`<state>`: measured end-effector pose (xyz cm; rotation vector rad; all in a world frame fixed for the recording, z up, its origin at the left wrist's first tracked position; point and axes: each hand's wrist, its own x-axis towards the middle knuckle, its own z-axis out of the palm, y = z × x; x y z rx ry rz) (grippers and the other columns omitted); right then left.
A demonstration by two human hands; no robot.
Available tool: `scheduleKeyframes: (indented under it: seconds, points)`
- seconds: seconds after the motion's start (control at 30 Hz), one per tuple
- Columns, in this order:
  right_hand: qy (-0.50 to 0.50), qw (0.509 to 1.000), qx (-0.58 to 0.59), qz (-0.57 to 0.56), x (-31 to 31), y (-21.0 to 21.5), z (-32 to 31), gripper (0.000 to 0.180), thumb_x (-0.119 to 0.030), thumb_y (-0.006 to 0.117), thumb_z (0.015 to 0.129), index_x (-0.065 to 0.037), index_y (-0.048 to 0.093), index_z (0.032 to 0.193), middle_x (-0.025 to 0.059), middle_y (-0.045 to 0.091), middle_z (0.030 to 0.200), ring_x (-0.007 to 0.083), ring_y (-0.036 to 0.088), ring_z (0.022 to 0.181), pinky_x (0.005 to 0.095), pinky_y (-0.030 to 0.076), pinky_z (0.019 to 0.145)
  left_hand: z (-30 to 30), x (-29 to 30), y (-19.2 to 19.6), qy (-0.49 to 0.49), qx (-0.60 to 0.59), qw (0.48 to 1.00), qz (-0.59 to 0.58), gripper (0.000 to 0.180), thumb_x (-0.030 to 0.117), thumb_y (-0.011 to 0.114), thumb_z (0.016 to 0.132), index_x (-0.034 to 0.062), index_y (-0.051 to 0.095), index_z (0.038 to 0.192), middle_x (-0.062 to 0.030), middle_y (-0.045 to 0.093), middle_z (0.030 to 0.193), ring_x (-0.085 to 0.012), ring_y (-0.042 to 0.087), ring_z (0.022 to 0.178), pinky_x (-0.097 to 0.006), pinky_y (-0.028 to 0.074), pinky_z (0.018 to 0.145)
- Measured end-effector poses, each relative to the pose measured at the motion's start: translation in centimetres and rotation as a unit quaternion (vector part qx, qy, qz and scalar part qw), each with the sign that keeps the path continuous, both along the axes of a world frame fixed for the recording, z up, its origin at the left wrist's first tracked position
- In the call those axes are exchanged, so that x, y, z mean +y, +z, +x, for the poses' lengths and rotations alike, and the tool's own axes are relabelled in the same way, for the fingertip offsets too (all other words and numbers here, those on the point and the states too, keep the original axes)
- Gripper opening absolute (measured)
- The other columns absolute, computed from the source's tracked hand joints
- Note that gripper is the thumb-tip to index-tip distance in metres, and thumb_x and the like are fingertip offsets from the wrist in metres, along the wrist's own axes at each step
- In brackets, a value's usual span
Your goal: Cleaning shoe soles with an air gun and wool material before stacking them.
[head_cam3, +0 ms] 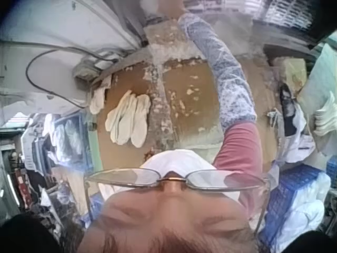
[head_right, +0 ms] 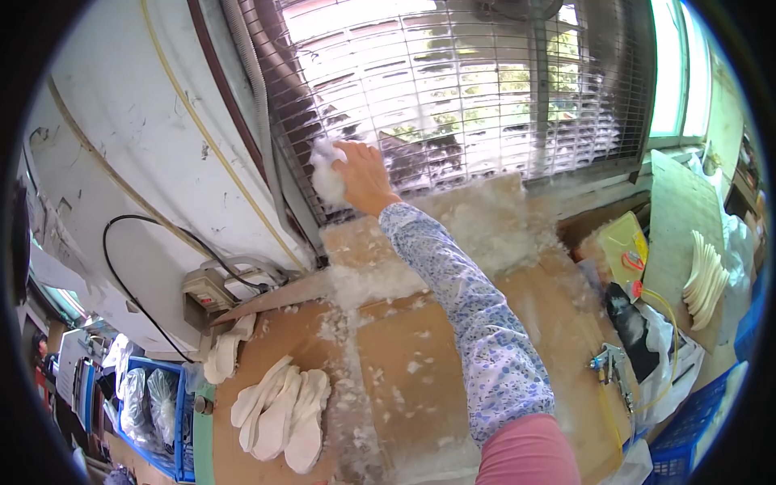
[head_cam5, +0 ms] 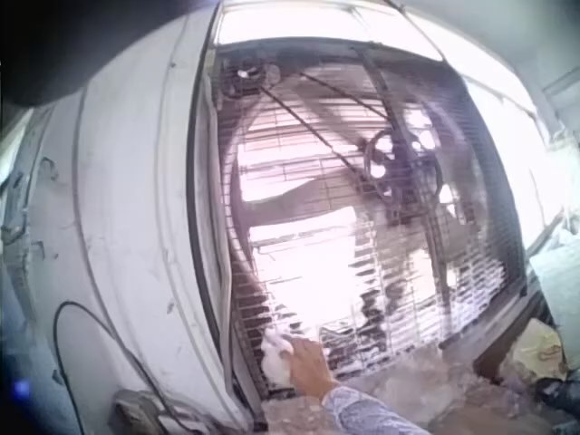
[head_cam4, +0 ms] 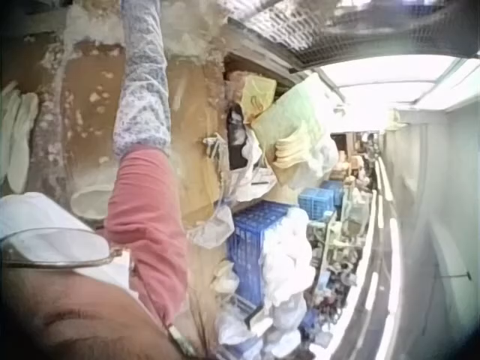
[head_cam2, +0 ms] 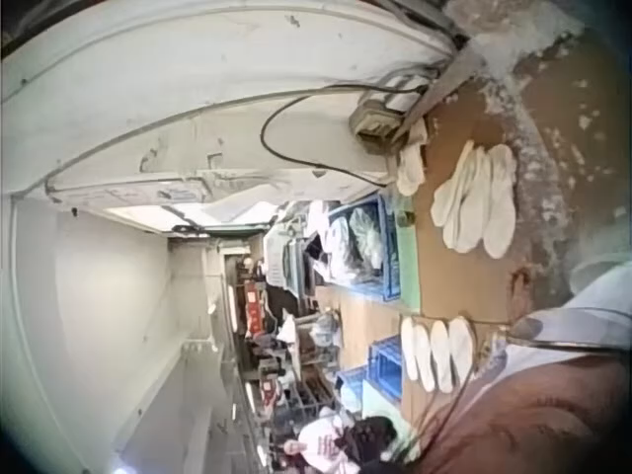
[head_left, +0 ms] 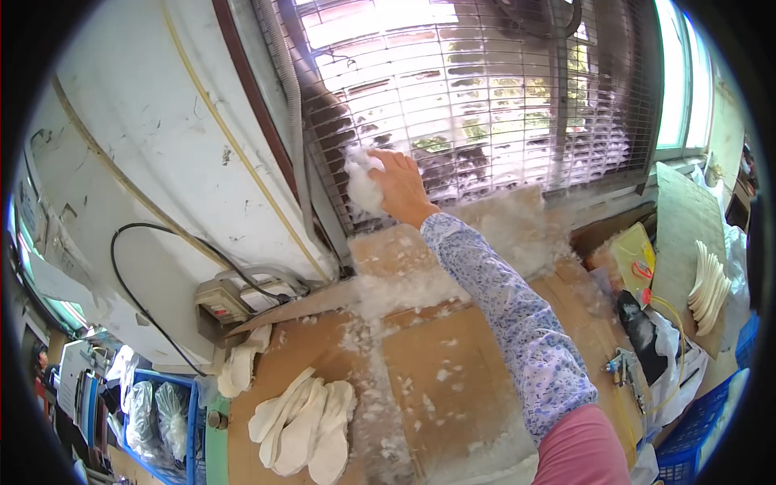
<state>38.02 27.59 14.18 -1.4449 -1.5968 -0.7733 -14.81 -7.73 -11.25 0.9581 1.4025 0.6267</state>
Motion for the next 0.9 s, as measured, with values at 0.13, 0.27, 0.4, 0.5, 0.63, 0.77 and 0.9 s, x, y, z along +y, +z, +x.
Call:
scheduleKeyframes:
  seconds: [0.13, 0.27, 0.4, 0.5, 0.63, 0.77, 0.9]
  points:
    - [0.007, 0.993, -0.078, 0.089, 1.5, -2.0, -0.4, 0.022, -0.004, 0.059, 0.074, -0.009, 0.062, 0.095, 0.0066, 0.051, 0.117, 0.0257, 0.049, 0.111, 0.0404, 0.041, 0.094, -0.6, -0.2, -0.1, 0.006, -0.002, 1.000, -0.002, 0.031, 0.030, 0.049, 0.098, 0.0081, 0.062, 0.115, -0.0039, 0.063, 0.097, -0.0139, 0.056, 0.087, -0.030, 0.046, 0.078]
    - [-0.004, 0.992, -0.108, -0.066, 1.8, -6.5, -0.2, 0.028, -0.002, 0.058, 0.073, -0.009, 0.060, 0.100, 0.0071, 0.053, 0.108, 0.0263, 0.051, 0.106, 0.0363, 0.048, 0.087, -0.3, -0.3, -0.7, 0.014, -0.012, 1.000, -0.003, 0.031, 0.030, 0.049, 0.098, 0.0079, 0.062, 0.115, -0.0039, 0.063, 0.096, -0.0141, 0.056, 0.087, -0.030, 0.046, 0.078]
    - [0.072, 0.996, -0.036, -0.047, 1.3, -5.2, -3.0, 0.030, 0.000, 0.058, 0.072, -0.008, 0.057, 0.101, 0.0087, 0.052, 0.099, 0.0294, 0.053, 0.101, 0.0399, 0.052, 0.077, -0.5, -0.2, -1.0, 0.027, -0.014, 1.000, -0.001, 0.030, 0.030, 0.049, 0.098, 0.0077, 0.062, 0.114, -0.0040, 0.063, 0.096, -0.0142, 0.056, 0.087, -0.030, 0.046, 0.078]
    - [0.036, 0.998, 0.032, 0.029, 1.8, -0.3, -3.7, 0.026, -0.003, 0.060, 0.074, -0.007, 0.055, 0.099, 0.0125, 0.051, 0.100, 0.0325, 0.056, 0.095, 0.0407, 0.052, 0.074, -0.5, -0.2, -1.0, 0.022, -0.012, 1.000, -0.003, 0.030, 0.030, 0.049, 0.098, 0.0076, 0.062, 0.114, -0.0041, 0.063, 0.096, -0.0143, 0.056, 0.087, -0.030, 0.046, 0.078]
    - [-0.135, 0.991, 0.017, -0.001, 3.4, 0.9, -1.8, 0.023, -0.006, 0.058, 0.078, -0.008, 0.056, 0.100, 0.0146, 0.052, 0.100, 0.0337, 0.058, 0.092, 0.0398, 0.052, 0.074, -0.6, 1.2, -0.5, -0.008, -0.005, 1.000, 0.000, 0.030, 0.030, 0.048, 0.098, 0.0075, 0.062, 0.114, -0.0041, 0.063, 0.096, -0.0144, 0.056, 0.086, -0.030, 0.046, 0.078]
    - [-0.018, 0.997, -0.010, 0.069, 2.1, 0.1, 0.8, 0.030, -0.004, 0.059, 0.075, -0.008, 0.055, 0.104, 0.0113, 0.053, 0.102, 0.0296, 0.057, 0.095, 0.0371, 0.052, 0.073, -0.3, 3.2, -0.3, -0.055, 0.001, 0.998, -0.002, 0.030, 0.029, 0.048, 0.098, 0.0073, 0.062, 0.114, -0.0042, 0.063, 0.096, -0.0145, 0.056, 0.086, -0.030, 0.046, 0.078]
    - [-0.003, 0.999, 0.033, 0.043, -1.7, -3.8, 3.3, 0.026, -0.010, 0.065, 0.072, -0.006, 0.059, 0.097, 0.0112, 0.056, 0.101, 0.0306, 0.055, 0.098, 0.0415, 0.048, 0.081, 0.7, 4.3, -0.3, -0.082, 0.006, 0.997, -0.002, 0.030, 0.029, 0.048, 0.098, 0.0071, 0.062, 0.114, -0.0042, 0.062, 0.096, -0.0147, 0.056, 0.086, -0.030, 0.046, 0.078]
